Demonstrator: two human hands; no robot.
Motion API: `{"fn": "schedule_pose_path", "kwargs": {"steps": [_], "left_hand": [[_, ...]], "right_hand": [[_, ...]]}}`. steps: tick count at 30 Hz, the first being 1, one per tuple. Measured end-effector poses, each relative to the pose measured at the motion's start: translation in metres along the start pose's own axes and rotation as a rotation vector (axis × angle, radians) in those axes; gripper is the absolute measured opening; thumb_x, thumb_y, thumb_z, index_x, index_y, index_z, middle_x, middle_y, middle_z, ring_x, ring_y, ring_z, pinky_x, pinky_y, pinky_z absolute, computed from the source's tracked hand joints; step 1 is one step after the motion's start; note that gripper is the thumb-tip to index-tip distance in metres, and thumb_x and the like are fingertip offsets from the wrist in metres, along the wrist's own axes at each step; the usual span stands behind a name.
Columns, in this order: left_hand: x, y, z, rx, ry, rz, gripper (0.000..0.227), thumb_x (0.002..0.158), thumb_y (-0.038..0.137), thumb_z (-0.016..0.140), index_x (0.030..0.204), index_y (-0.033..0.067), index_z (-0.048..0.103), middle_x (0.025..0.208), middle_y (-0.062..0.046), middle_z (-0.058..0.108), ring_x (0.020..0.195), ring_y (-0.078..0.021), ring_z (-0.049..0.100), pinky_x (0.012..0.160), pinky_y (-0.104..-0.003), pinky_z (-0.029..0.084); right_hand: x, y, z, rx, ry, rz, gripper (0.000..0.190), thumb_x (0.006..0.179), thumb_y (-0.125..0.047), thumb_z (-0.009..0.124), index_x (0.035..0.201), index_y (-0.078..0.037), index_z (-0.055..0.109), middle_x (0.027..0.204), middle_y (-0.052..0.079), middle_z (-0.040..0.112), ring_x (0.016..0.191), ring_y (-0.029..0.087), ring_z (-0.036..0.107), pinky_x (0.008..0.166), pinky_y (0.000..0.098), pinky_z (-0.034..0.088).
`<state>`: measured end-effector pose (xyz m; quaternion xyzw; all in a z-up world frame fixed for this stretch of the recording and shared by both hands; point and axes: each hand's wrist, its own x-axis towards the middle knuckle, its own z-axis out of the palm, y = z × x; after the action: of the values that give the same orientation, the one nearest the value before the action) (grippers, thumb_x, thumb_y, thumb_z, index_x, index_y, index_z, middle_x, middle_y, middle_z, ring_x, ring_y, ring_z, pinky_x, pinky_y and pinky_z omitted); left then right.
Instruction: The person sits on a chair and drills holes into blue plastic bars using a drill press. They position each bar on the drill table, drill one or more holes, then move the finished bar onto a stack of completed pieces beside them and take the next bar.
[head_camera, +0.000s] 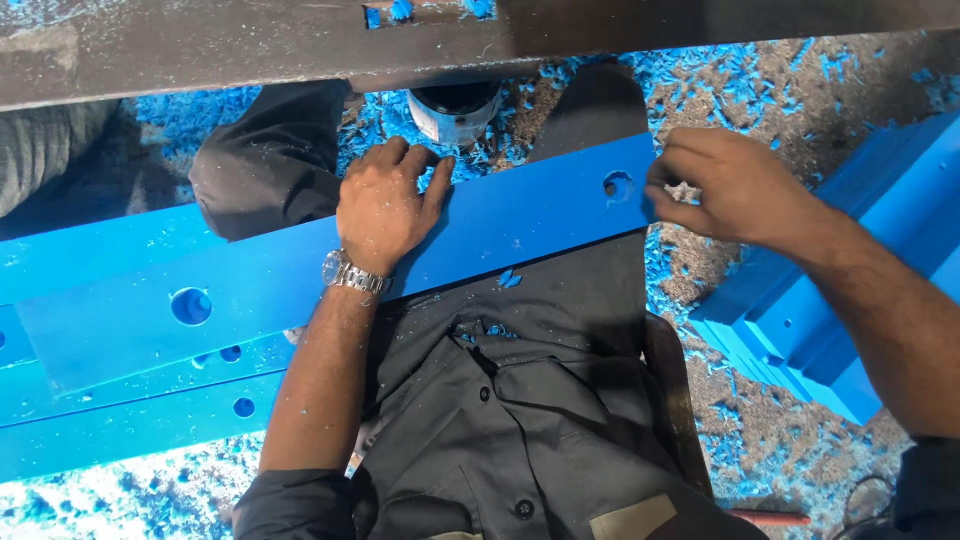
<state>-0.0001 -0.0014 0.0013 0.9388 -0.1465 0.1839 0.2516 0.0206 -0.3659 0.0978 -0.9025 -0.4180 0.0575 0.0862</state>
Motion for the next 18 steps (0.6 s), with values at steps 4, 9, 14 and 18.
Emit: {"fn": "schedule_pose_path", "kwargs": {"steps": [4,9,14,18], "left_hand": [[0.001,0.001,0.001,-0.029,-0.001,0.011,0.029,0.099,0.033,0.072,0.088,0.0056,0.074,0.085,-0.011,0.065,0.079,-0.0289,0.066,0.07,-0.044,0.052],[0.0,0.001,0.002,-0.001,-0.015,-0.005,0.032,0.099,0.034,0.073,0.087,0.0047,0.073,0.083,-0.012,0.064,0.077,-0.0293,0.065,0.068,-0.044,0.051],[0.003,0.0,0.0,-0.01,0.004,0.002,0.031,0.099,0.034,0.073,0.089,0.0043,0.074,0.084,-0.012,0.064,0.078,-0.0297,0.065,0.067,-0.043,0.051],[0.0,0.001,0.002,-0.009,0.0,0.009,0.032,0.099,0.034,0.072,0.088,0.0046,0.073,0.083,-0.012,0.064,0.079,-0.0299,0.066,0.07,-0.044,0.052]], "right_hand": [[-0.006,-0.008,0.014,0.028,0.044,0.122,0.023,0.086,-0.024,0.08,0.099,-0.008,0.071,0.09,0.009,0.062,0.084,0.028,0.064,0.072,0.0421,0.052],[-0.002,-0.025,0.043,0.028,0.151,0.103,0.026,0.086,-0.022,0.08,0.105,-0.007,0.071,0.095,0.01,0.063,0.087,0.029,0.064,0.075,0.0428,0.05],[-0.013,-0.015,0.047,0.036,0.168,0.048,0.017,0.089,-0.014,0.076,0.102,-0.006,0.069,0.097,0.009,0.063,0.091,0.028,0.064,0.079,0.0432,0.05],[-0.034,0.013,0.041,0.126,0.111,0.152,0.014,0.089,-0.013,0.074,0.098,-0.004,0.068,0.095,0.011,0.062,0.088,0.027,0.063,0.079,0.042,0.05]]}}
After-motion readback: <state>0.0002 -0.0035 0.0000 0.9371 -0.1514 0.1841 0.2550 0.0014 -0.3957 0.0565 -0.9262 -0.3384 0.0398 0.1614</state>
